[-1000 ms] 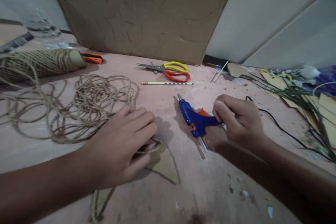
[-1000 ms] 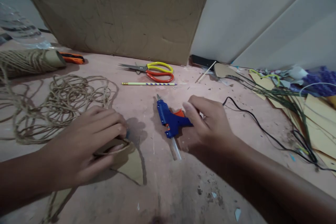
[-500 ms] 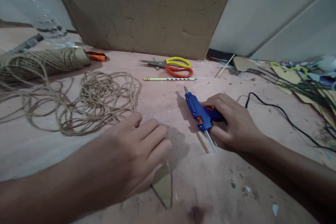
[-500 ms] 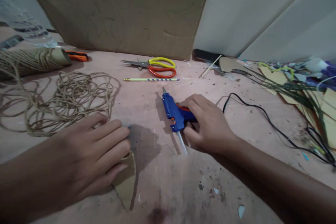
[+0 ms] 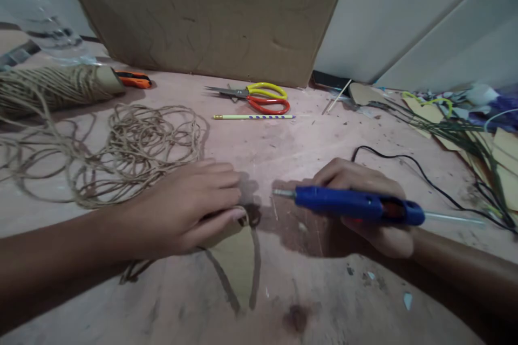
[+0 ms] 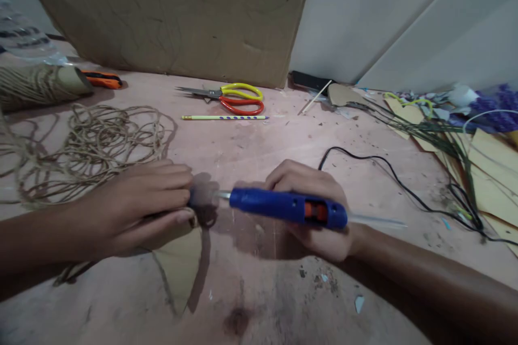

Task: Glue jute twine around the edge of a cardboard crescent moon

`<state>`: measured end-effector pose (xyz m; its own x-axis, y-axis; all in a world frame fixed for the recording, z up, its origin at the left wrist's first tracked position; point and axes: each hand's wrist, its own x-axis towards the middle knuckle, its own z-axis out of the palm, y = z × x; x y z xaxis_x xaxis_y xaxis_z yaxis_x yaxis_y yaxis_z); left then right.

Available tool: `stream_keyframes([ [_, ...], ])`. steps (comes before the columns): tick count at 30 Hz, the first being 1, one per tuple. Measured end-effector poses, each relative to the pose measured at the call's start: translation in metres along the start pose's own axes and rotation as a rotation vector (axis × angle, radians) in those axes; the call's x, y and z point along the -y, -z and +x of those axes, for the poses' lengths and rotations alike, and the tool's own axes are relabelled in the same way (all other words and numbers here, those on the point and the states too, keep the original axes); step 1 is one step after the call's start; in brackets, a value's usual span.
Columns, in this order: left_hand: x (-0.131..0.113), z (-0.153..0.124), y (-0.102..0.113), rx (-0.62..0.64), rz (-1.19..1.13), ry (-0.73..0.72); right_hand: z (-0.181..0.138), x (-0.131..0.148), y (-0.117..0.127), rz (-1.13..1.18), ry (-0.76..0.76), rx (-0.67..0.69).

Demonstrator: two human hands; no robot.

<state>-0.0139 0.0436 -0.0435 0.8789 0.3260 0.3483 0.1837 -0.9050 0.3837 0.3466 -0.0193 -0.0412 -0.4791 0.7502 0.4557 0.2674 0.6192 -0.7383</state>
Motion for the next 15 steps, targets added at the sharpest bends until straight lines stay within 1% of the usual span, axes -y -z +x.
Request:
stream_keyframes([
  [2,0.003,0.001,0.001,-0.015,-0.021,0.003,0.001,0.004,-0.002,0.043,0.013,0.085],
  [5,0.004,-0.001,-0.002,-0.046,-0.032,-0.005,0.002,0.002,-0.004,0.073,0.035,0.193],
  [7,0.005,-0.005,-0.006,-0.065,-0.038,0.012,0.003,0.0,-0.005,0.087,0.078,0.216],
  [9,0.006,-0.01,-0.01,-0.069,-0.044,0.039,0.005,0.0,-0.006,0.08,0.095,0.21],
  [12,0.008,-0.014,-0.014,-0.084,-0.051,0.043,0.008,0.005,-0.007,0.015,0.046,0.238],
  [15,0.007,-0.012,-0.013,-0.107,-0.057,0.046,0.011,0.011,-0.007,-0.006,0.021,0.267],
])
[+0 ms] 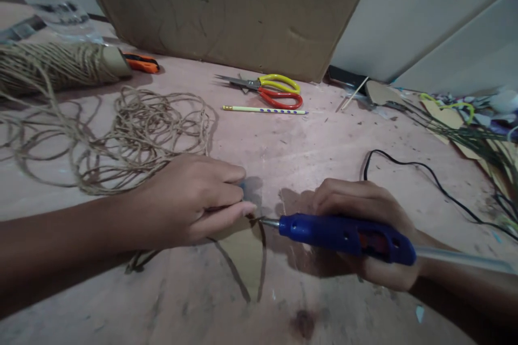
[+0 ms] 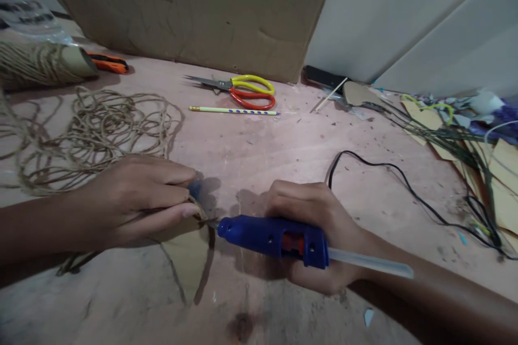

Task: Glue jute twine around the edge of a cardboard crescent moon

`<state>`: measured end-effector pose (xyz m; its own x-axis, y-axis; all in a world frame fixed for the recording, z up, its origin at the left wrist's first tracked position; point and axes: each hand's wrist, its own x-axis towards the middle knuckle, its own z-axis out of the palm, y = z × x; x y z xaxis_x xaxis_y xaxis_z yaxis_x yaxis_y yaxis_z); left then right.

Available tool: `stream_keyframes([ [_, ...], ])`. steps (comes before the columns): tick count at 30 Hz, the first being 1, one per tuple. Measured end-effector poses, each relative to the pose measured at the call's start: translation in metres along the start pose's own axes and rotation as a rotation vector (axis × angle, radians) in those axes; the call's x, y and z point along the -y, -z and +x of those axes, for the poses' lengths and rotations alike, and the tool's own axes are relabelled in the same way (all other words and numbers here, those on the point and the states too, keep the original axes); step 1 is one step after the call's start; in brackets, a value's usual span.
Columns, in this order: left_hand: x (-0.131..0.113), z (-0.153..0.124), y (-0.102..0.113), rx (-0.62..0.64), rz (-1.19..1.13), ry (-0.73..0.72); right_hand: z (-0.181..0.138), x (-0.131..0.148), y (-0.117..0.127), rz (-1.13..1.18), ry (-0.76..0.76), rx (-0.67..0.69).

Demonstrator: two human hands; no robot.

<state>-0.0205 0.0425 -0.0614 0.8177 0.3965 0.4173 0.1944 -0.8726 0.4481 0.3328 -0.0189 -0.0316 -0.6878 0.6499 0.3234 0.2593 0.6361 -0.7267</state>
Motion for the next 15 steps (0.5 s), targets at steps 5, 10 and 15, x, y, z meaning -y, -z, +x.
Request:
stream_keyframes([
  [5,-0.0013,0.0067,0.001,0.008,-0.077,0.009,0.0054,0.0011,0.0001,0.036,-0.021,0.047],
  [10,0.0012,0.0042,-0.0044,-0.042,-0.045,-0.019,0.0074,0.0005,-0.0018,0.007,0.003,0.032],
  [15,0.0008,0.0042,-0.005,-0.044,-0.035,-0.013,0.0026,-0.0016,-0.0021,0.009,-0.02,0.058],
])
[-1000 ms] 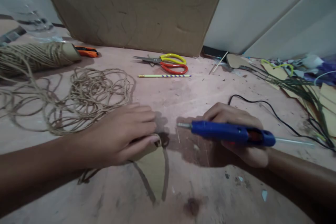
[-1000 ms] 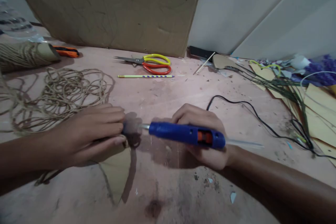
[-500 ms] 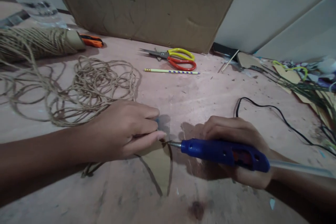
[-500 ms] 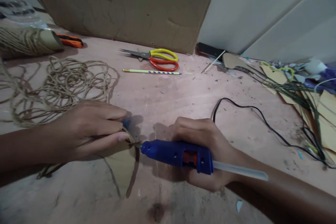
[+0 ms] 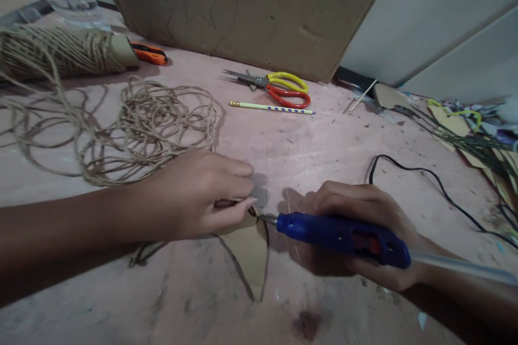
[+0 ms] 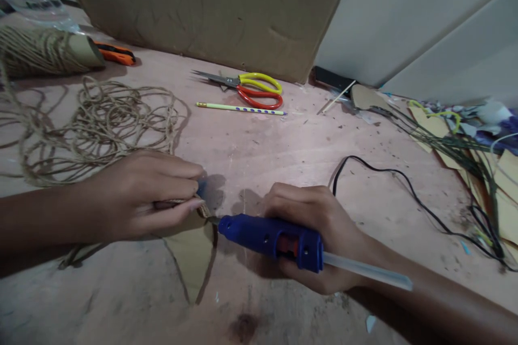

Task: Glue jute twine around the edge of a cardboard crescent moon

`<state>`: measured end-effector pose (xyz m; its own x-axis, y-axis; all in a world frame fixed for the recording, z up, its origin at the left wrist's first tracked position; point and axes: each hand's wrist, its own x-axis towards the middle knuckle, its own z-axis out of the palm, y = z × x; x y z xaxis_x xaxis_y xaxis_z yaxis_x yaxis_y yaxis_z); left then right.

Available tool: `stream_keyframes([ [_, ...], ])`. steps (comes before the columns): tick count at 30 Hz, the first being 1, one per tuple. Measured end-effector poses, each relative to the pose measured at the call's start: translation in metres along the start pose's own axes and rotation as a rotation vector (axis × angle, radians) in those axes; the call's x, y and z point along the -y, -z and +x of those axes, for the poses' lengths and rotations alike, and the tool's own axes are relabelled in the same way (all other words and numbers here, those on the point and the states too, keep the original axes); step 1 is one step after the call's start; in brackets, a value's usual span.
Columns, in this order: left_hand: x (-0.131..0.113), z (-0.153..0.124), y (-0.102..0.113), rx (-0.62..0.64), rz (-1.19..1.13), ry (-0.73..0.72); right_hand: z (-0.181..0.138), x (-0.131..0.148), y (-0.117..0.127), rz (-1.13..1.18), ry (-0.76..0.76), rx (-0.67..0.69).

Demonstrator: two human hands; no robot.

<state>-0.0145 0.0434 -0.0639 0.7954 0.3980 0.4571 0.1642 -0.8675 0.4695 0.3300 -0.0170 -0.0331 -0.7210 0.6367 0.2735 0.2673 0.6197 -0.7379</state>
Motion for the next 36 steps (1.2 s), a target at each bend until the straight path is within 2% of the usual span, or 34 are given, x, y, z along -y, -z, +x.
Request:
stream_keyframes([
  [8,0.001,0.0,0.0,0.003,0.011,0.013,-0.009,-0.005,-0.004,0.005,-0.019,-0.009],
  [15,0.003,-0.001,-0.001,0.007,0.009,0.009,-0.005,0.002,-0.003,-0.094,-0.041,-0.004],
  [21,0.003,-0.001,-0.001,0.003,0.006,0.006,0.0,0.002,-0.006,-0.114,0.008,-0.093],
  [36,0.003,-0.001,0.001,0.015,0.015,0.017,0.001,0.005,-0.002,-0.116,-0.054,0.008],
])
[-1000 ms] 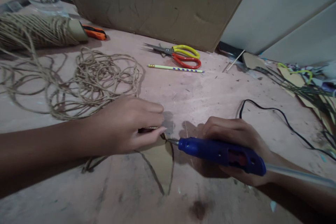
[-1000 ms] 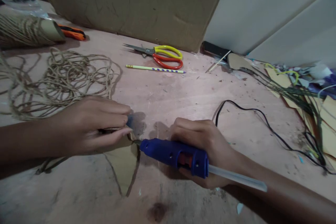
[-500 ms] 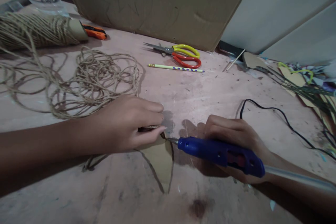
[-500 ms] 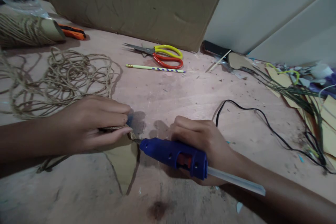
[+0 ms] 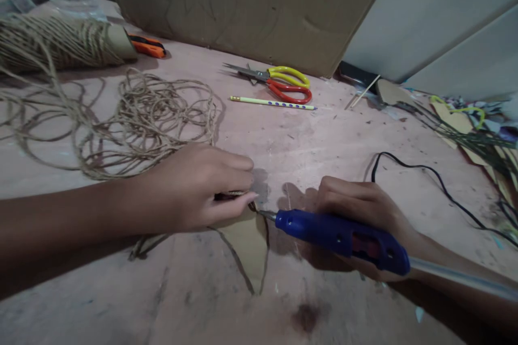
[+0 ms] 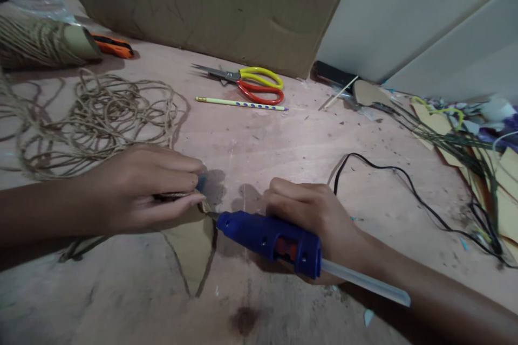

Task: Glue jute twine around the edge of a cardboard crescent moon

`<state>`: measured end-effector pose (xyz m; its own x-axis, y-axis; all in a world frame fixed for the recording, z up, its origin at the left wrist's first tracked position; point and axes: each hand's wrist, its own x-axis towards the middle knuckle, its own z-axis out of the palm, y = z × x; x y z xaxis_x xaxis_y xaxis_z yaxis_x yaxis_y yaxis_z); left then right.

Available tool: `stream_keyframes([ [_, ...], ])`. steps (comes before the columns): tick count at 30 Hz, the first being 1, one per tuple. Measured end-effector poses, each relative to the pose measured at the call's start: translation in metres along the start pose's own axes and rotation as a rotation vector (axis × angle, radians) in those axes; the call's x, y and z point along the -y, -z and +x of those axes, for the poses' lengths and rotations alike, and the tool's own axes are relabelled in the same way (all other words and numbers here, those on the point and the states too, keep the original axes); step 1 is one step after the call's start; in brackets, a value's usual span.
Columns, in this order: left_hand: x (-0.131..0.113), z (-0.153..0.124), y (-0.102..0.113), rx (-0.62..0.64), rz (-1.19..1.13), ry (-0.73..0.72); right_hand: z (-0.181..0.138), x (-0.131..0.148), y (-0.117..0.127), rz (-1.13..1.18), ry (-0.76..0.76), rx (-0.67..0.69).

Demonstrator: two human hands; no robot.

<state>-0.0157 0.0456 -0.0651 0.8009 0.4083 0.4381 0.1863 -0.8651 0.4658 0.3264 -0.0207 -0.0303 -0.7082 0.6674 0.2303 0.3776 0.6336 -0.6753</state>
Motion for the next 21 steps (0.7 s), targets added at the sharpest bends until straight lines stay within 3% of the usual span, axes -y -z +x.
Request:
stream_keyframes([
  [21,-0.0002,-0.0005,-0.0001,-0.004,-0.016,-0.002,-0.0005,0.0015,-0.0021,-0.016,0.017,-0.039],
])
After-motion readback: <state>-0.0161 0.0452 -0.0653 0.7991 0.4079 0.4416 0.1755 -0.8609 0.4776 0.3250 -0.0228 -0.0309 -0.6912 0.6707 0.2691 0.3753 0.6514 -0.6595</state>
